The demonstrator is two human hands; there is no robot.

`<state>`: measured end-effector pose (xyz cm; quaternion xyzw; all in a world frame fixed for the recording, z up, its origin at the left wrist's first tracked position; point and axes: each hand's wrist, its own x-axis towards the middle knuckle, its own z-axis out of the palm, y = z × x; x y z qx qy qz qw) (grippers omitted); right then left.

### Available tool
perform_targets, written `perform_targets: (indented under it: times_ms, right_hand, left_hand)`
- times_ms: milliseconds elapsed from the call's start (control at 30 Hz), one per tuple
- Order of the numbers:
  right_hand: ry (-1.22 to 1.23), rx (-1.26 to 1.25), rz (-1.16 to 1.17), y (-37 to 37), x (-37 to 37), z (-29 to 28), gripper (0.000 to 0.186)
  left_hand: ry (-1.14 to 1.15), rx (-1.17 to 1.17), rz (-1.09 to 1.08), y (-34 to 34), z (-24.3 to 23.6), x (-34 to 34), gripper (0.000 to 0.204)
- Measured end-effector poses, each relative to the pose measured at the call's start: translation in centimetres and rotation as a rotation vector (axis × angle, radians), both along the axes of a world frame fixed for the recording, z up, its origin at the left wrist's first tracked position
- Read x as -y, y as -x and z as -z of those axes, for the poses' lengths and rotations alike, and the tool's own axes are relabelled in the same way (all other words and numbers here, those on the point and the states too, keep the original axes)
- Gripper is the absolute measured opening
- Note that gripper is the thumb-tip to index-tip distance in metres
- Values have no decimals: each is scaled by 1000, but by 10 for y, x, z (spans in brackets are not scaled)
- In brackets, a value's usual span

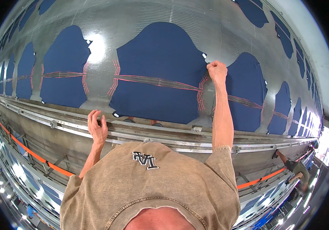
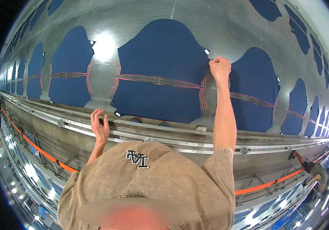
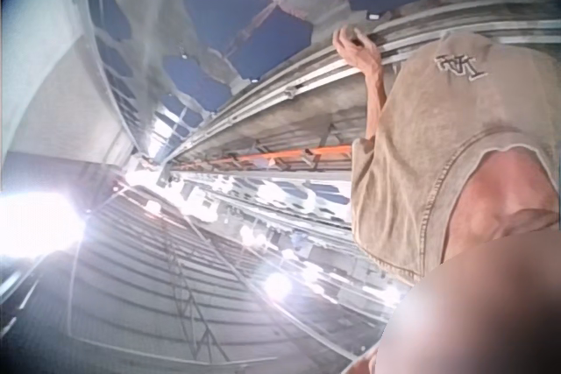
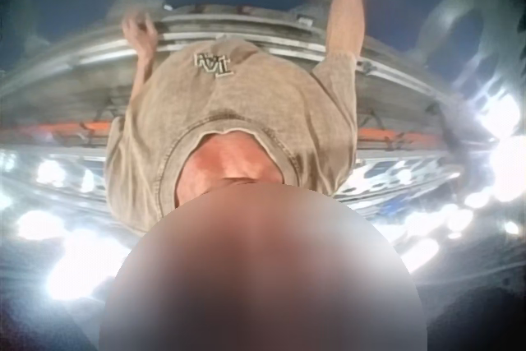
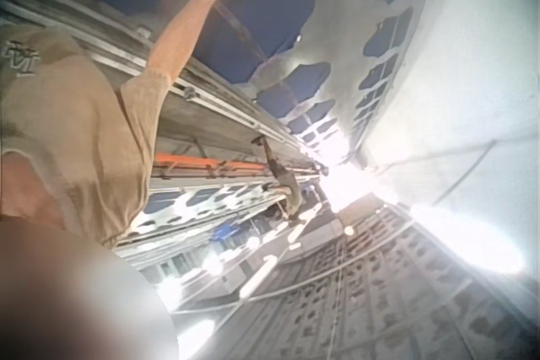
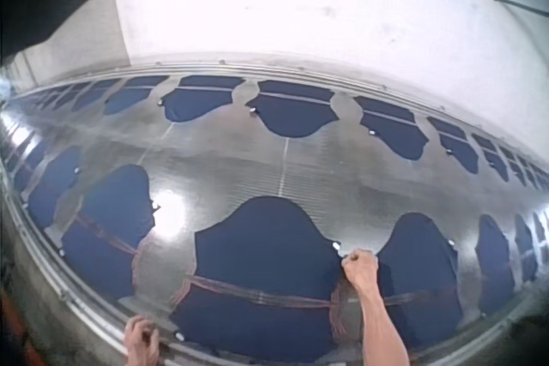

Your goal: The person aligns multiple dark blue fabric pieces on a flat surface using red laser lines as guides. They repeatedly pick up each piece, position it along the lines, and smooth it down. The person walks along the table to reach different pieces and continues the same alignment process throughout.

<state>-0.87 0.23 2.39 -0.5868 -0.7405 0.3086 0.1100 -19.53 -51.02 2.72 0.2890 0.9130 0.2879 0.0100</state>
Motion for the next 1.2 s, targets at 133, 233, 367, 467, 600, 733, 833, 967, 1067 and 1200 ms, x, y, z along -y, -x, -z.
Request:
perform_targets:
  times_ms: [133,233,367,467,600,733,833,967,1067,1200]
  right_hand:
    - [-1,-1,15,1,1,-2,14]
    - [0,-24,17,1,2,-2,14]
    - [6,-73,14,1,2,-2,13]
    - [24,-101,27,1,2,-2,14]
    - [21,-104,27,2,3,-4,14]
    - [43,-123,45,4,7,-9,14]
    - [71,-152,55,3,8,-14,14]
    - [85,-153,62,2,7,-14,14]
    - [16,-105,49,2,6,-9,15]
    - [7,-79,41,3,6,-7,16]
  left_hand:
    - [-4,0,2,0,1,1,28]
    - [-6,8,-1,0,1,1,28]
    - [-1,1,7,0,1,1,29]
    - [-2,0,8,0,1,2,29]
    - [-4,10,-5,-1,0,1,29]
    - [4,17,-18,-1,1,1,29]
    - [7,18,-19,-1,1,1,28]
    - [-7,32,-22,-1,2,1,29]
    - [21,35,-32,-1,1,2,29]
    - [21,23,-25,-1,1,2,29]
